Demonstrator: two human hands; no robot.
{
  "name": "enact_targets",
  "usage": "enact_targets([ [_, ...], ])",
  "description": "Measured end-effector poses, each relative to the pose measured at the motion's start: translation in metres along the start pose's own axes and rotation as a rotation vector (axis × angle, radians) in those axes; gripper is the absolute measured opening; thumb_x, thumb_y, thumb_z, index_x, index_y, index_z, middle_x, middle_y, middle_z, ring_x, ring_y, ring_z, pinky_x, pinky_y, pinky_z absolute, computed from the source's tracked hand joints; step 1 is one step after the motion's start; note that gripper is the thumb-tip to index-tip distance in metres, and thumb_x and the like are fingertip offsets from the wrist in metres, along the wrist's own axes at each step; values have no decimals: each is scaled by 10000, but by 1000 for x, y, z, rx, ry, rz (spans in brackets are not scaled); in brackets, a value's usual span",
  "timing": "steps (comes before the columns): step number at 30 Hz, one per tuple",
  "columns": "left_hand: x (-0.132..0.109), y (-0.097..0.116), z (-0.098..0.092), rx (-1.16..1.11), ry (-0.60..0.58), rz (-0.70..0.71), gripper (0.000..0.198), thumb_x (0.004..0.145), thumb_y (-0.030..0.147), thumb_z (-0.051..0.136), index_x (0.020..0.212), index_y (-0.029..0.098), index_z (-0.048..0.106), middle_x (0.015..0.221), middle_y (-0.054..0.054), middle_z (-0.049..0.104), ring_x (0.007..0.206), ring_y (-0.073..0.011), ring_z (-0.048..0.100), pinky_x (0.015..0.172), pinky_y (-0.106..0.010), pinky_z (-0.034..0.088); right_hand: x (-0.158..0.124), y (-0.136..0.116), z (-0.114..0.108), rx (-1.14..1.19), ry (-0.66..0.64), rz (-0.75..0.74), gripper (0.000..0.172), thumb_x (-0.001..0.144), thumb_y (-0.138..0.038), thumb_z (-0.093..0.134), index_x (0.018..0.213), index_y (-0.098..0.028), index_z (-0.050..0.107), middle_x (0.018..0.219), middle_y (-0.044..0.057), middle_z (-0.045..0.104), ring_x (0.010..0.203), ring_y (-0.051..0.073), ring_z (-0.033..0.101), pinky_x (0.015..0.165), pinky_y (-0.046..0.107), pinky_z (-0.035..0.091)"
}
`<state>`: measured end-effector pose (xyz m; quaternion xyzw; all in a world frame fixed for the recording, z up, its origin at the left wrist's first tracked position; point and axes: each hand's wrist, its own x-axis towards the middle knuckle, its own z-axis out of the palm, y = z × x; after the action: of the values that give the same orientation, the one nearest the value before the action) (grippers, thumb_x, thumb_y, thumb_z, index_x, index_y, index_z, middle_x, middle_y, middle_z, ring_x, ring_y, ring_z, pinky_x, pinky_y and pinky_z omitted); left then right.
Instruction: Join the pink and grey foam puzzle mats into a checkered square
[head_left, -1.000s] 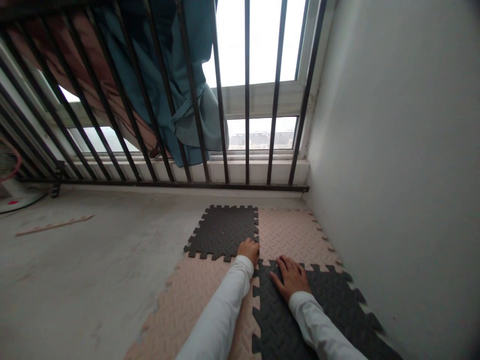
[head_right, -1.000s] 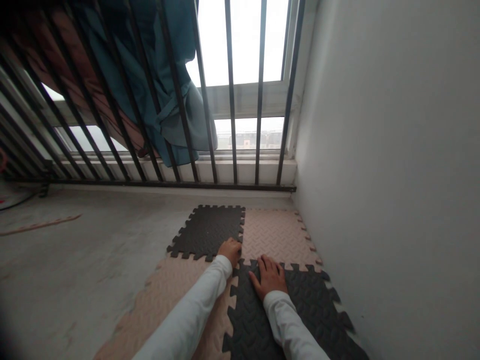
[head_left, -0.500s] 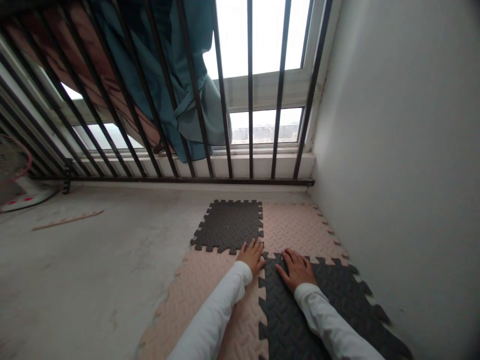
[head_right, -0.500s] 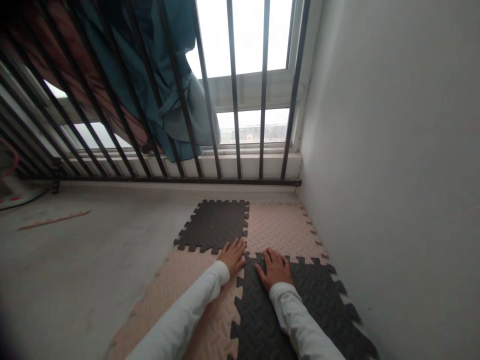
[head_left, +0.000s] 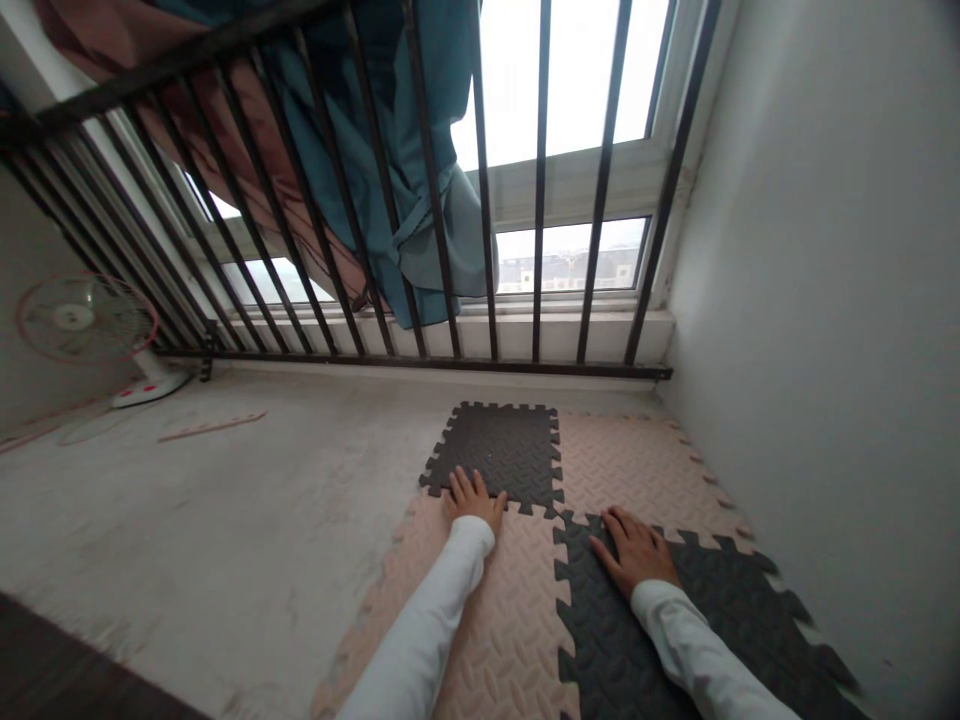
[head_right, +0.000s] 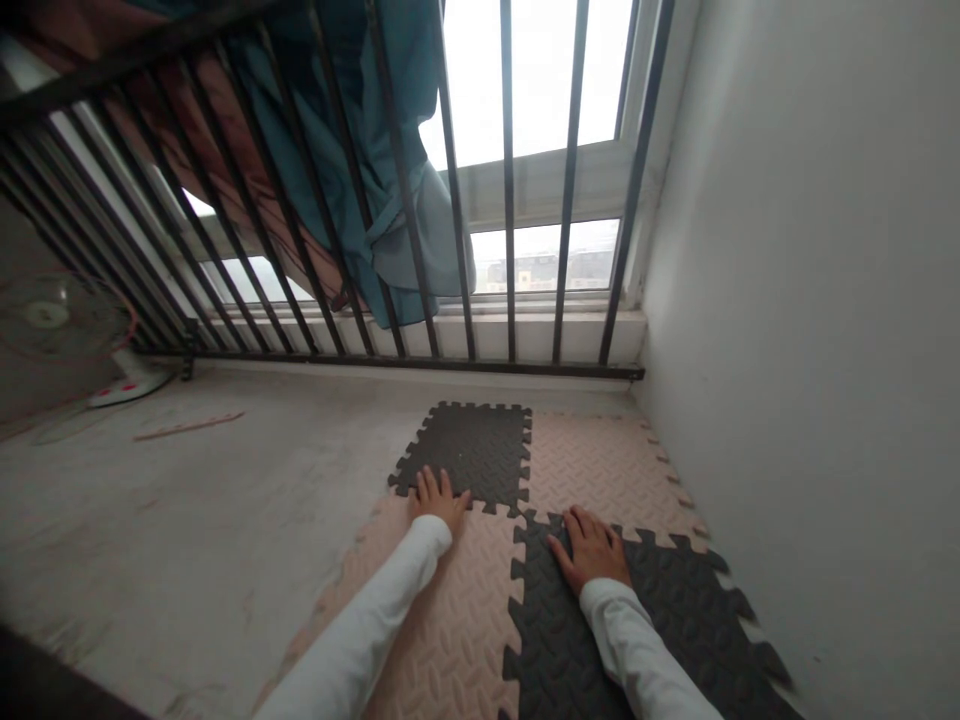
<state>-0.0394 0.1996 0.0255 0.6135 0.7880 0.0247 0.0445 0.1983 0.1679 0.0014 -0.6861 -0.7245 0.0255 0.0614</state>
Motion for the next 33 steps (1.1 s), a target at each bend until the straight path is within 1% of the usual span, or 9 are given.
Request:
enact_targets([
  [2,-4,-13,5,16,-20,-70,707,791,537,243,1309,57,233,1387,-224,144,1272,-338,117,1010,-487,154,0,1,1,-1,3,3,559,775,-531,265,1207,-218,434,1299,54,414,1188,200,337,968,398,227],
  [7,-13,-23,19,54,-11,30,718,777,544,250,1310,64,242,1389,-193,173,1273,-327,132,1020,-472,134,2,4,6,3,1,-1,564,773,-544,253,1210,-231,425,1296,47,415,1187,199,336,965,399,232],
  [13,-8,-26,4,77,-100,61,690,760,576,241,1313,164,261,1377,-173,239,1253,-352,189,996,-541,108,2,5,8,-14,9,-14,562,778,-542,250,1213,-230,420,1297,56,412,1191,202,330,957,398,247],
  [16,-14,-23,0,15,-95,161,639,762,574,270,1325,285,182,1416,-118,148,1271,-337,138,991,-562,93,2,5,7,-9,4,-15,565,779,-541,248,1211,-223,424,1301,57,408,1191,201,330,961,396,240],
  [18,-22,-18,4,-38,-95,273,593,767,569,276,1311,364,156,1437,-51,57,1288,-316,67,986,-578,82,2,5,6,-7,6,-15,568,777,-544,250,1208,-220,429,1296,58,414,1188,203,334,963,398,236],
  [20,-29,-13,14,-77,-118,347,543,769,571,269,1285,425,182,1439,6,37,1292,-307,29,974,-604,60,2,4,6,-1,7,-16,566,776,-544,250,1204,-222,433,1291,57,420,1187,204,336,962,400,235],
  [27,-28,-9,40,-105,-139,343,561,738,586,340,1267,433,232,1434,2,96,1289,-321,22,953,-628,-31,-3,-2,-4,-42,11,-6,533,781,-516,275,1196,-227,443,1284,56,431,1181,206,346,958,394,252],
  [31,-22,-9,45,-150,-172,350,579,723,611,350,1262,422,257,1434,-6,83,1286,-335,6,940,-634,-67,16,-15,-21,-107,-34,-31,512,794,-494,269,1135,-194,507,1242,92,472,1131,229,404,963,416,248],
  [33,-21,-8,44,-164,-184,351,594,714,623,357,1262,418,260,1434,-8,74,1286,-336,-3,939,-632,-79,38,-25,-26,-120,-66,-81,515,803,-452,285,1198,-164,448,1303,100,406,1181,224,353,992,404,215],
])
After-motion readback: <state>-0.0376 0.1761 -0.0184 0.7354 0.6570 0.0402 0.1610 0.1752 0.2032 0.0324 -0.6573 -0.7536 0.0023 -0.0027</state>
